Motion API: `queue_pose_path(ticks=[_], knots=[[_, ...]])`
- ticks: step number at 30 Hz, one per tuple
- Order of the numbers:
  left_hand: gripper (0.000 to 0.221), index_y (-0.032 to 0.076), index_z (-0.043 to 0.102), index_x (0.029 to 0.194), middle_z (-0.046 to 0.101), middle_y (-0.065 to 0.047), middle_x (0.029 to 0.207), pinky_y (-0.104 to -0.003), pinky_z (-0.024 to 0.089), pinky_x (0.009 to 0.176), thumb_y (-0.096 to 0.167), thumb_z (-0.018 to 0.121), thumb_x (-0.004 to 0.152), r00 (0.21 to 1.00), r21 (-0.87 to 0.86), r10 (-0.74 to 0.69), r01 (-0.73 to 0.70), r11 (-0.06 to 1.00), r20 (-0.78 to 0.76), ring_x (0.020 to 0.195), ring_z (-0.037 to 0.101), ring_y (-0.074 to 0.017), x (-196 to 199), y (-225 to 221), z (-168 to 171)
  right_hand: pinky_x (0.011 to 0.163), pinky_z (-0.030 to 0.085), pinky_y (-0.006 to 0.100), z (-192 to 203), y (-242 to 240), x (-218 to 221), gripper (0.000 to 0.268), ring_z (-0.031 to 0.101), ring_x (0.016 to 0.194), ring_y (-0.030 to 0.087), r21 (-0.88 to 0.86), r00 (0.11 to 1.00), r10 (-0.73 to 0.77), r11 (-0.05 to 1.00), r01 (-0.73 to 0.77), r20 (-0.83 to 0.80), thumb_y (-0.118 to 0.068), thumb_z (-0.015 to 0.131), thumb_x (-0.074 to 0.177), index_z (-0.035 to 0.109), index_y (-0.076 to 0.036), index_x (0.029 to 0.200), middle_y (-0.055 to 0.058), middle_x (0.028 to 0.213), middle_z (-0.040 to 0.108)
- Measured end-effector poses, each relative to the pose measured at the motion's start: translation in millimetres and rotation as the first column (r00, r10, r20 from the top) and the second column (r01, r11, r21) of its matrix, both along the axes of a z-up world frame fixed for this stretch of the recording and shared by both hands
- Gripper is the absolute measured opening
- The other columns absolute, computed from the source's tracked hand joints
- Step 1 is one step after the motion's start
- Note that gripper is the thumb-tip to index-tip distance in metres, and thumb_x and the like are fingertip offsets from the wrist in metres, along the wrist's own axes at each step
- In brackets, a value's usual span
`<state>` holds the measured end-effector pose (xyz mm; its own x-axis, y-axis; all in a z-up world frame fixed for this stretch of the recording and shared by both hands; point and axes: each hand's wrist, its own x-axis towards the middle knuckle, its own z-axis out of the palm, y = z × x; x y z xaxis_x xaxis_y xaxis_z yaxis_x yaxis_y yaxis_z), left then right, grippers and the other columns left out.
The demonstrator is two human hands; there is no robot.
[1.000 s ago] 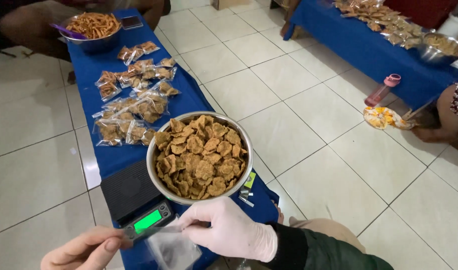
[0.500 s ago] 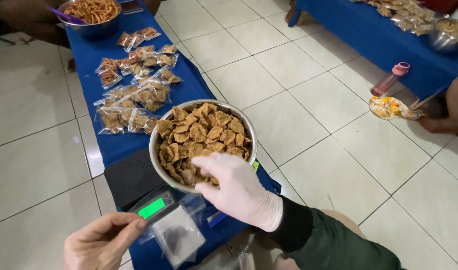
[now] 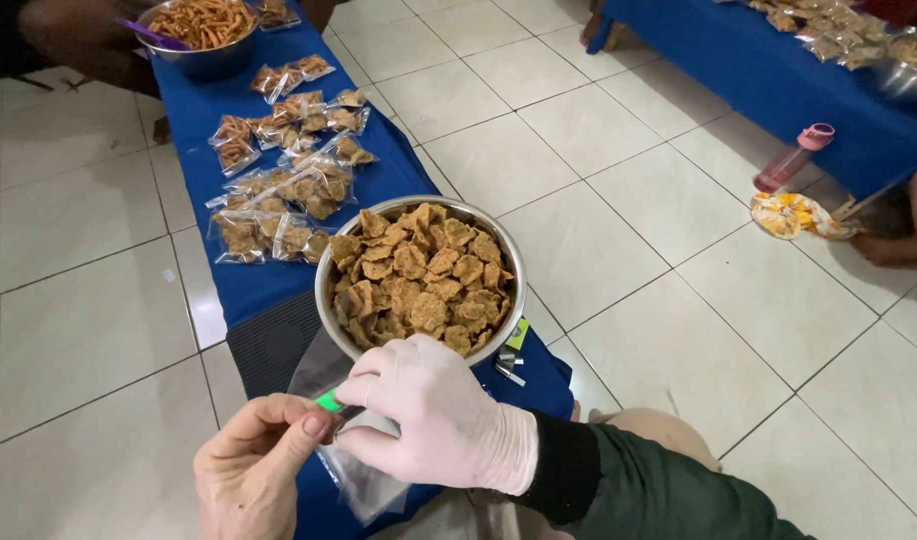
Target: Weighing fried chips on a digital scale and placing them into small plastic bags for packaging.
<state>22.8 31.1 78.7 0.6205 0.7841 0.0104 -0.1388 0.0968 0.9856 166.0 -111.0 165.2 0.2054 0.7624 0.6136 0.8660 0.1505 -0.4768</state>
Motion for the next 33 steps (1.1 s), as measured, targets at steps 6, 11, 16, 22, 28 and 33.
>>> queue_pose_path(ticks=[6,11,16,22,28,33], knots=[[0.006,-0.01,0.072,0.076,0.07,-0.019,0.079,-0.035,0.055,0.074,-0.008,0.075,0.081,0.97,-0.032,-0.179,0.186,0.982,0.164,0.076,0.065,-0.0255,6,2,0,0.073,0.052,0.032,8,4,0,0.023,0.067,0.075,0.022,-0.044,0.985,0.038,0.998,-0.046,-0.166,-0.026,0.079,0.078,0.075,-0.007,0.09,0.005,0.085,0.071],[0.004,-0.011,0.072,0.077,0.068,-0.019,0.08,-0.036,0.054,0.075,-0.01,0.075,0.079,0.932,-0.083,-0.229,0.261,0.962,0.282,0.077,0.062,-0.0258,5,10,-9,0.068,0.055,0.03,13,4,2,0.021,0.071,0.075,0.022,-0.105,0.98,0.062,0.991,-0.082,-0.187,-0.018,0.076,0.078,0.075,-0.006,0.094,0.005,0.088,0.074],[0.005,-0.01,0.073,0.074,0.069,-0.018,0.076,-0.033,0.051,0.071,-0.01,0.077,0.076,0.947,-0.028,-0.232,0.244,0.969,0.222,0.071,0.062,-0.0233,3,11,-1,0.069,0.058,0.025,10,2,7,0.021,0.073,0.076,0.018,-0.172,0.902,0.096,0.968,-0.183,-0.421,-0.013,0.072,0.079,0.077,-0.006,0.098,0.006,0.089,0.076],[0.006,-0.012,0.076,0.071,0.076,-0.018,0.073,-0.03,0.052,0.067,-0.01,0.081,0.074,0.977,0.09,-0.215,0.213,0.973,0.007,0.067,0.065,-0.0211,3,4,11,0.062,0.055,0.031,7,1,2,0.014,0.069,0.068,0.024,-0.074,0.977,0.0,0.997,-0.016,-0.215,-0.008,0.069,0.076,0.075,-0.003,0.089,0.007,0.083,0.075],[0.013,-0.002,0.07,0.071,0.066,-0.018,0.114,-0.033,0.053,0.088,0.001,0.082,0.068,0.996,0.589,0.054,-0.003,0.808,-0.069,0.104,0.062,-0.0232,11,-12,28,0.066,0.048,0.032,5,2,2,0.006,0.063,0.067,0.022,0.038,0.998,-0.057,0.998,0.056,0.004,-0.004,0.07,0.079,0.065,-0.007,0.077,0.003,0.079,0.068],[0.005,0.009,0.072,0.062,0.063,-0.016,0.136,-0.056,0.032,0.128,0.008,0.075,0.059,0.999,0.834,0.032,0.007,0.551,-0.03,0.148,0.044,-0.0369,8,-15,41,0.057,0.053,0.03,3,2,5,0.007,0.067,0.061,0.021,0.005,0.98,-0.006,1.0,0.007,-0.197,-0.001,0.07,0.076,0.065,-0.006,0.074,0.004,0.074,0.07]])
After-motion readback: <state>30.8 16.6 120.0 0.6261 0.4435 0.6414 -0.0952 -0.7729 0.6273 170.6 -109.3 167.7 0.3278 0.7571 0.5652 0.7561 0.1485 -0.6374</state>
